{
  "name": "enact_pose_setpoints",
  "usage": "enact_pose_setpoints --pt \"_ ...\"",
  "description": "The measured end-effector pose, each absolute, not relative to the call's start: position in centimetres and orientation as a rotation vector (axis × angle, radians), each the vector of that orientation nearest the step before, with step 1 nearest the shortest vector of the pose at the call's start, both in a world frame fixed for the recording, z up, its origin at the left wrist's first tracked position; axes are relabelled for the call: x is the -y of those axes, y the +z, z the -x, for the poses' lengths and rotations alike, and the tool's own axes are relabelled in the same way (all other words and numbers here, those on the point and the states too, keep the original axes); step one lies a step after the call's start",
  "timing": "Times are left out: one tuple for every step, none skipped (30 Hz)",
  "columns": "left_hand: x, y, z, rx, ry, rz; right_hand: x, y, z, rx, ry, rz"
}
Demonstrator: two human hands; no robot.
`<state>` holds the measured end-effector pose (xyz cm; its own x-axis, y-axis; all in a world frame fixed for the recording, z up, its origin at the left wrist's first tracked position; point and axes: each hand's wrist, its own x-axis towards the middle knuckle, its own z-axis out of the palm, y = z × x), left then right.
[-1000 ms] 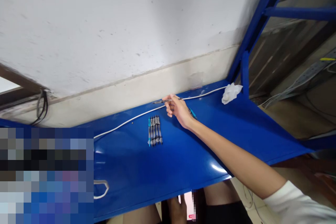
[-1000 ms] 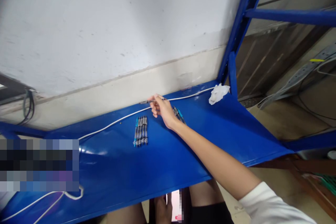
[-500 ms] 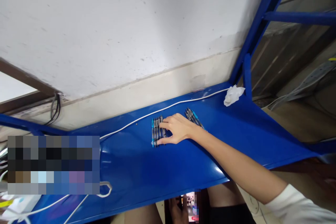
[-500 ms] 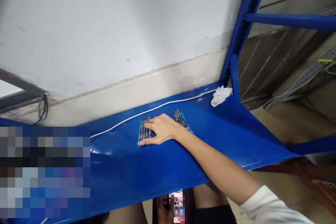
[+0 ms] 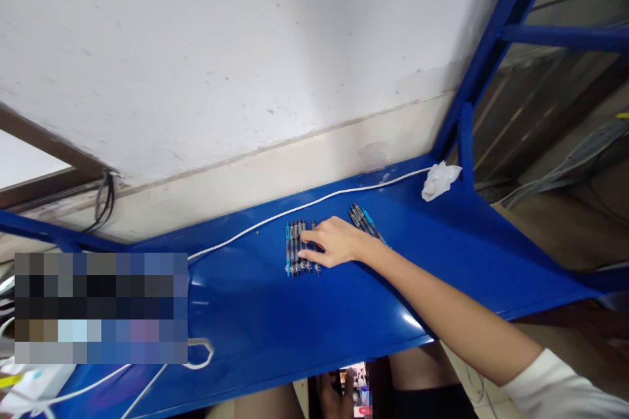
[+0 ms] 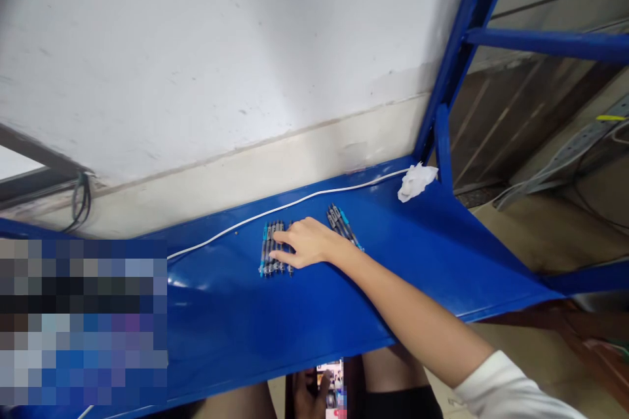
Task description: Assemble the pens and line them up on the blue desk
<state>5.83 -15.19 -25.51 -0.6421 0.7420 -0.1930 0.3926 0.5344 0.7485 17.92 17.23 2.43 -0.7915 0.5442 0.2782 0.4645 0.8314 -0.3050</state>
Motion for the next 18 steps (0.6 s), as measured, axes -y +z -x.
enact_pose_setpoints --pt "15.2 -25.8 -5.8 -2.267 0.962 -0.923 -17.4 2.5 -18.0 2.641 0.304 0.793" --pt "15.2 -26.1 -5.8 -2.253 0.995 -0.929 -17.7 2.7 -18.2 2.624 0.288 0.841" --pt "15.3 -26.5 -5.7 -2.24 1.036 -0.937 -18.0 2.9 -18.6 2.605 0.268 0.9" --pt "15.3 -26.9 -5.7 -2.231 1.072 -0.945 -18.3 3.1 -19.0 2.584 0.251 0.965" --pt "15.4 -27.2 -5.6 -2.222 1.103 -0.953 -18.6 3.4 -19.6 2.555 0.236 1.035" --pt "15.4 -27.4 -5.5 -2.21 1.127 -0.961 -18.8 3.8 -20.4 2.519 0.231 1.097" --pt "15.4 -27.6 -5.5 -2.198 1.142 -0.966 -18.8 4.1 -21.2 2.472 0.231 1.152" --pt "15.4 -27.6 -5.4 -2.185 1.157 -0.966 -18.7 4.3 -22.1 2.423 0.231 1.198" --pt "15.4 -27.5 -5.4 -2.172 1.173 -0.963 -18.5 4.5 -23.0 2.384 0.226 1.23" --pt "15.4 -27.3 -5.4 -2.163 1.184 -0.956 -18.2 4.5 -23.8 2.356 0.211 1.253" --pt "15.3 -27.1 -5.5 -2.157 1.19 -0.95 -17.7 4.4 -24.6 2.343 0.183 1.272" --pt "15.2 -26.8 -5.5 -2.148 1.192 -0.944 -17.2 4.2 -25.2 2.344 0.145 1.297" --pt "15.2 -26.4 -5.6 -2.137 1.187 -0.937 -16.6 3.9 -25.7 2.355 0.103 1.333" --pt "15.1 -26.1 -5.7 -2.123 1.178 -0.926 -16.0 3.5 -26.1 2.371 0.059 1.373" --pt "15.1 -25.7 -5.8 -2.108 1.17 -0.909 -15.4 3.2 -26.3 2.385 0.019 1.412" --pt "15.1 -25.4 -5.9 -2.093 1.166 -0.891 -14.8 2.8 -26.4 2.399 -0.011 1.442" --pt "15.1 -25.2 -6.0 -2.078 1.162 -0.873 -14.4 2.5 -26.3 2.408 -0.029 1.461" --pt "15.2 -24.9 -6.0 -2.065 1.155 -0.86 -14.0 2.3 -26.2 2.414 -0.04 1.474"
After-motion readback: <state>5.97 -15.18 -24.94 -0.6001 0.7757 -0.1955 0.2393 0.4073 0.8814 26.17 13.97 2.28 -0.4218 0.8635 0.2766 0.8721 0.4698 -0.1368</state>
